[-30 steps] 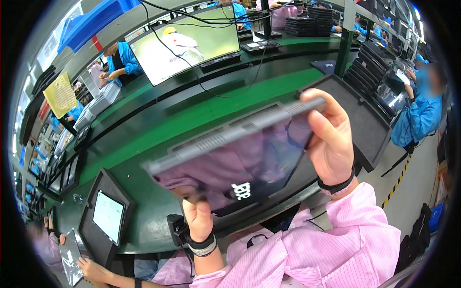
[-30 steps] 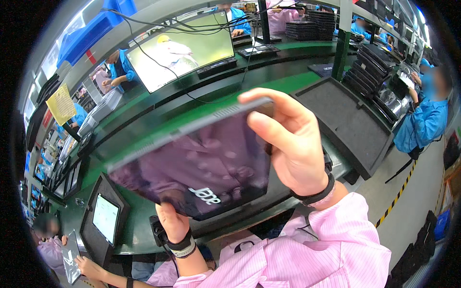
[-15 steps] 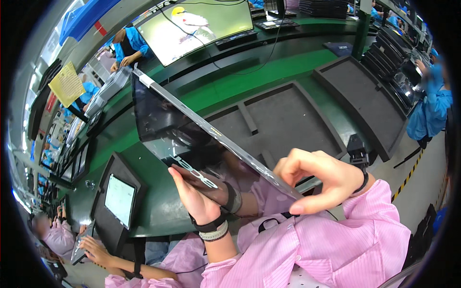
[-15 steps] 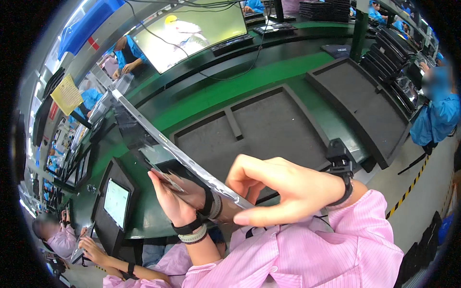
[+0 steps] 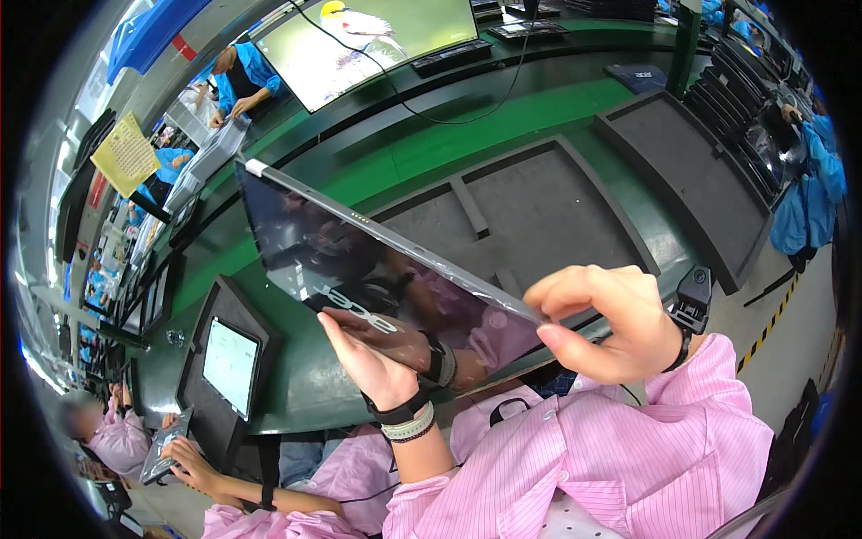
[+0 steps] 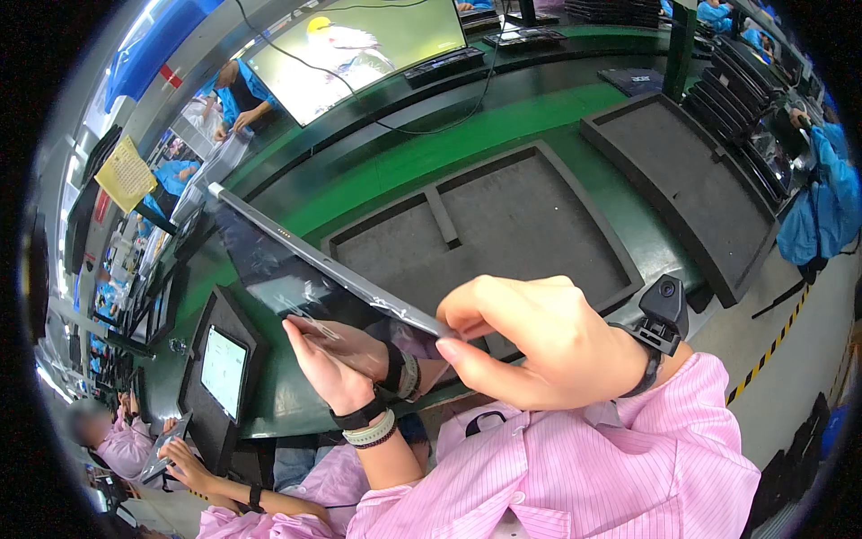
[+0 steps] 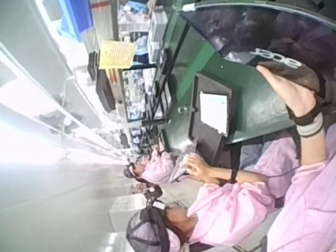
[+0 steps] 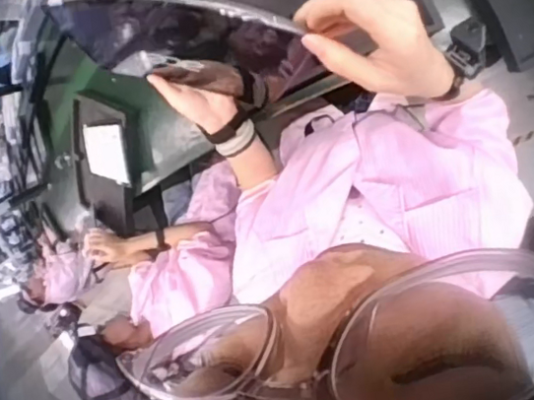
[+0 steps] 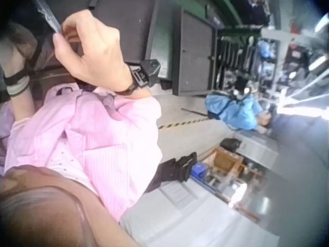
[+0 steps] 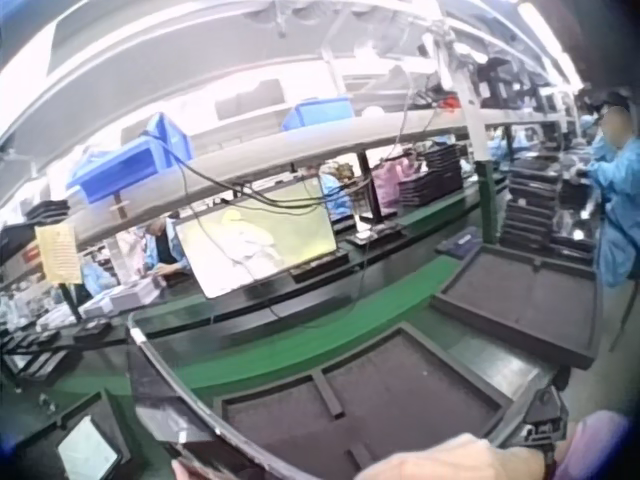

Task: Inspecting tablet screens, applying protective films, and testing touchscreen functionality on an assembly line.

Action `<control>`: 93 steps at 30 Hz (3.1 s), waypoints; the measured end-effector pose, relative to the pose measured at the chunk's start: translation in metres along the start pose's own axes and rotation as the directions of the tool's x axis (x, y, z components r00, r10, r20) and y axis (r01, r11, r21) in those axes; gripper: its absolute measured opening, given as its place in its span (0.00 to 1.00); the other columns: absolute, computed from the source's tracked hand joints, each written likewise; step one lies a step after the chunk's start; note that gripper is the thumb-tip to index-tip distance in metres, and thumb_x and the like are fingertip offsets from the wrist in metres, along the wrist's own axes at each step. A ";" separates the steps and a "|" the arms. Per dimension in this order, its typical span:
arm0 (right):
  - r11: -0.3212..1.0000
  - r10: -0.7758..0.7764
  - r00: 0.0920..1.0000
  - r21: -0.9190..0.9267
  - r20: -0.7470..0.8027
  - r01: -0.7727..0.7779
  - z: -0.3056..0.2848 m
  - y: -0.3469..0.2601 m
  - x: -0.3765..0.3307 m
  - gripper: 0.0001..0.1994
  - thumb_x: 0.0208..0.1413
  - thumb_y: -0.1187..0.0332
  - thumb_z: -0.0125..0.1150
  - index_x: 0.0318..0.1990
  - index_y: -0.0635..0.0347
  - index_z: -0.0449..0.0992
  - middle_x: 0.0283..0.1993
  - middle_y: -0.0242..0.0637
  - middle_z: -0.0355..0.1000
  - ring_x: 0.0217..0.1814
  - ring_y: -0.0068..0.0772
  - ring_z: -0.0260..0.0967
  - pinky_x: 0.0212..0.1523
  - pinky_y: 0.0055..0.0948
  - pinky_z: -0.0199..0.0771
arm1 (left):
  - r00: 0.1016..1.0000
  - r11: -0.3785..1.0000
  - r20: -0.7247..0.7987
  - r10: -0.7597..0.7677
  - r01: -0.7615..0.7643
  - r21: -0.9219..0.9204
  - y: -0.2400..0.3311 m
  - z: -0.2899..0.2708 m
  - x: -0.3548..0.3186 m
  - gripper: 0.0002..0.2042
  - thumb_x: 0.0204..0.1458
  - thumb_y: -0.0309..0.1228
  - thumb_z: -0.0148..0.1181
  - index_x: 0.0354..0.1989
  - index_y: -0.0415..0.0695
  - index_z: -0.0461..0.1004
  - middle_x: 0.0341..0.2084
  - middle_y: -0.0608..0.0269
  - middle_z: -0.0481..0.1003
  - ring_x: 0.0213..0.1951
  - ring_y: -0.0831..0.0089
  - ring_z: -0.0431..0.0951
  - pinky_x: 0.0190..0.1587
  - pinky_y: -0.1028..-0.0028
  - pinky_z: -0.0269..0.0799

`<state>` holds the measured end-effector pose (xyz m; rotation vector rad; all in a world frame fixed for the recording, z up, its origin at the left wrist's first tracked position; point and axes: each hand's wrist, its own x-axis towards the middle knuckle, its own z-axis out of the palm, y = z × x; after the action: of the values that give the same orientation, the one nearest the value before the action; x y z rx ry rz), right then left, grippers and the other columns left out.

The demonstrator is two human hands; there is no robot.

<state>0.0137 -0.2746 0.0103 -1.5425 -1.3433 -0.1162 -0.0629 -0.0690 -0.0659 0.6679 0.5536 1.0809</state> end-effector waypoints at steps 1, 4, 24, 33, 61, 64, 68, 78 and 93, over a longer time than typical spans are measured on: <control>1.000 0.011 1.000 -0.015 -0.016 -0.011 0.002 0.003 -0.001 0.10 0.41 0.79 0.58 0.33 0.70 0.67 0.30 0.43 0.71 0.27 0.31 0.72 0.31 0.21 0.73 | 1.000 1.000 0.002 -0.002 0.002 0.003 0.001 -0.005 0.001 0.11 0.56 0.42 0.45 0.30 0.48 0.64 0.23 0.75 0.60 0.29 0.84 0.59 0.36 0.81 0.57; 0.998 0.058 0.997 -0.025 -0.041 -0.059 0.003 0.003 0.003 0.12 0.41 0.78 0.60 0.35 0.70 0.67 0.30 0.41 0.71 0.28 0.30 0.73 0.32 0.22 0.74 | 0.998 0.999 0.057 0.019 -0.017 -0.029 0.001 -0.015 0.005 0.13 0.55 0.43 0.46 0.36 0.47 0.65 0.30 0.74 0.63 0.35 0.84 0.61 0.43 0.80 0.57; 0.564 0.329 0.941 0.816 -0.077 -0.130 0.034 0.024 0.018 0.04 0.56 0.75 0.44 0.34 0.68 0.61 0.27 0.43 0.70 0.27 0.32 0.71 0.29 0.26 0.74 | 0.779 0.676 0.501 -0.376 0.601 -0.427 -0.017 -0.041 0.015 0.09 0.54 0.34 0.47 0.37 0.41 0.65 0.30 0.67 0.70 0.32 0.76 0.72 0.34 0.74 0.68; 0.475 0.481 0.861 0.875 -0.166 -0.097 0.072 0.058 0.020 0.05 0.54 0.74 0.49 0.33 0.68 0.64 0.24 0.40 0.69 0.21 0.28 0.69 0.23 0.23 0.72 | 0.264 -0.416 0.872 -0.413 0.797 -0.438 -0.013 -0.003 -0.035 0.08 0.53 0.20 0.37 0.23 0.41 0.55 0.16 0.59 0.67 0.19 0.70 0.74 0.20 0.78 0.73; 0.732 0.240 0.881 0.672 -0.408 0.112 0.030 0.020 0.008 0.08 0.52 0.79 0.48 0.38 0.67 0.58 0.22 0.44 0.69 0.18 0.32 0.68 0.20 0.24 0.71 | 0.244 -0.353 0.935 -0.258 0.877 -0.327 -0.014 -0.002 -0.027 0.13 0.59 0.27 0.30 0.22 0.41 0.56 0.17 0.60 0.65 0.18 0.74 0.69 0.20 0.81 0.68; 0.855 -0.141 0.895 0.404 -0.423 0.326 0.019 0.006 0.021 0.11 0.54 0.75 0.46 0.42 0.63 0.52 0.16 0.46 0.66 0.13 0.30 0.65 0.14 0.23 0.69 | 0.291 -0.390 0.934 -0.207 0.851 -0.352 -0.031 -0.007 -0.023 0.08 0.55 0.22 0.36 0.23 0.42 0.58 0.17 0.65 0.64 0.21 0.76 0.70 0.25 0.78 0.69; 0.895 -0.140 0.877 0.321 -0.460 0.311 0.028 -0.016 0.038 0.11 0.51 0.78 0.49 0.40 0.64 0.55 0.16 0.45 0.66 0.14 0.32 0.65 0.15 0.25 0.69 | 0.369 -0.399 0.890 -0.268 0.798 -0.451 -0.040 -0.013 -0.020 0.05 0.52 0.21 0.40 0.28 0.41 0.63 0.22 0.64 0.69 0.27 0.75 0.72 0.31 0.77 0.70; 0.746 0.056 0.912 0.624 -0.406 0.232 -0.008 0.005 0.060 0.09 0.51 0.78 0.51 0.39 0.68 0.62 0.23 0.44 0.71 0.22 0.27 0.69 0.22 0.22 0.72 | 0.375 0.149 0.863 -0.337 0.927 -0.345 -0.020 -0.006 -0.031 0.16 0.55 0.25 0.42 0.52 0.34 0.61 0.52 0.59 0.64 0.52 0.71 0.66 0.52 0.78 0.63; 0.346 0.244 0.949 0.897 0.198 -0.276 0.019 0.029 0.011 0.11 0.53 0.67 0.48 0.35 0.69 0.62 0.33 0.45 0.68 0.33 0.40 0.72 0.34 0.34 0.75 | 0.634 0.535 0.572 -0.520 0.764 -0.360 -0.007 -0.001 -0.006 0.12 0.56 0.32 0.44 0.41 0.37 0.68 0.39 0.58 0.73 0.41 0.67 0.74 0.42 0.69 0.74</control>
<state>0.0300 -0.2487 -0.0090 -0.7169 -0.8465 0.7780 -0.0617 -0.0761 -0.0711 0.0715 0.0557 0.2994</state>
